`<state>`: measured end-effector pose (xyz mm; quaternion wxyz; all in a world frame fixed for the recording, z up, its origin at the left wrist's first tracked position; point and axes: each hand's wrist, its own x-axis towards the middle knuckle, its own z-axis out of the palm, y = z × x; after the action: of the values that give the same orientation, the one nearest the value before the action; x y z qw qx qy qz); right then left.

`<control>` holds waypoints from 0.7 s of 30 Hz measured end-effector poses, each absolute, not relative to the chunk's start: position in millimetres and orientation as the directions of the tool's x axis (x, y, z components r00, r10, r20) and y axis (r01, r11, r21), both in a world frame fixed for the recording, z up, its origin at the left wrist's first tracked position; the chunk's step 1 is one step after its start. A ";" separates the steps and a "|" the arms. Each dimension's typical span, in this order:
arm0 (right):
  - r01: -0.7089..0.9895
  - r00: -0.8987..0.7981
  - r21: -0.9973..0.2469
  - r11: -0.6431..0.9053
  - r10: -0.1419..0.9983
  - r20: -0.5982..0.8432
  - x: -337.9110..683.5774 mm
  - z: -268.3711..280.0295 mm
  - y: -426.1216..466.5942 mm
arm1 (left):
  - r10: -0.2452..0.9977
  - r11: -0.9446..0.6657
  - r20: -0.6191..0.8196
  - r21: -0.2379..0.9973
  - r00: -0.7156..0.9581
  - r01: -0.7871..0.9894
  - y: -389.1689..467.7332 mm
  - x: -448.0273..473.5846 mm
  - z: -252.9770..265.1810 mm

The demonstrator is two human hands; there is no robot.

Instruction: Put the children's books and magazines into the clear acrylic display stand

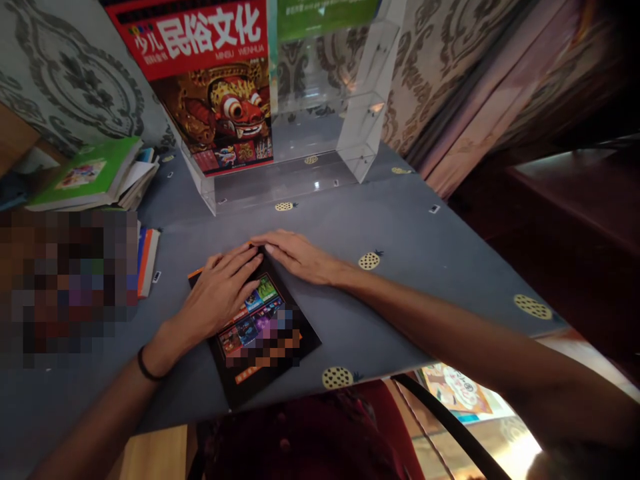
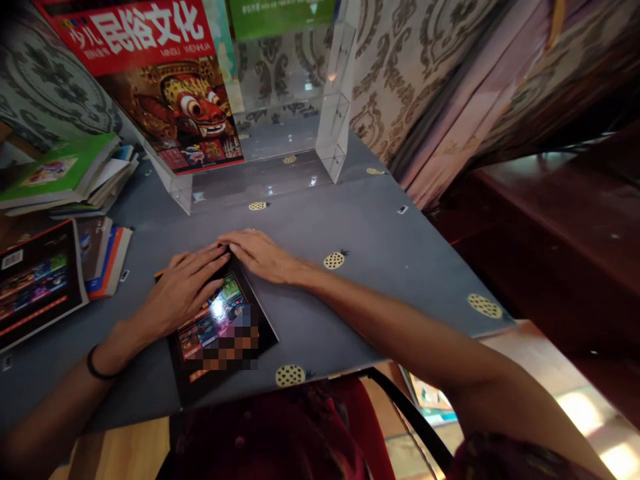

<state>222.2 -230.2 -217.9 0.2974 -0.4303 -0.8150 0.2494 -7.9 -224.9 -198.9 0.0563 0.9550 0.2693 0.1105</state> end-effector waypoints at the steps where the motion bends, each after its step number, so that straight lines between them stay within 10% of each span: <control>1: 0.558 -0.451 -0.662 0.501 0.852 0.266 222.0 -217.2 -230.6 | 0.518 -0.853 0.174 0.173 0.838 0.491 -227.0 -7.4 -198.5; 21: 0.518 -0.467 -0.658 0.546 0.826 0.316 222.2 -221.9 -230.7 | 0.316 -0.941 0.134 0.173 0.939 0.292 -272.9 1.9 -187.7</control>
<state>222.2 -230.7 -221.9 0.3143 -0.4093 -0.8210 0.2443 1.9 -272.9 -187.7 0.0754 0.9818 0.1548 0.0799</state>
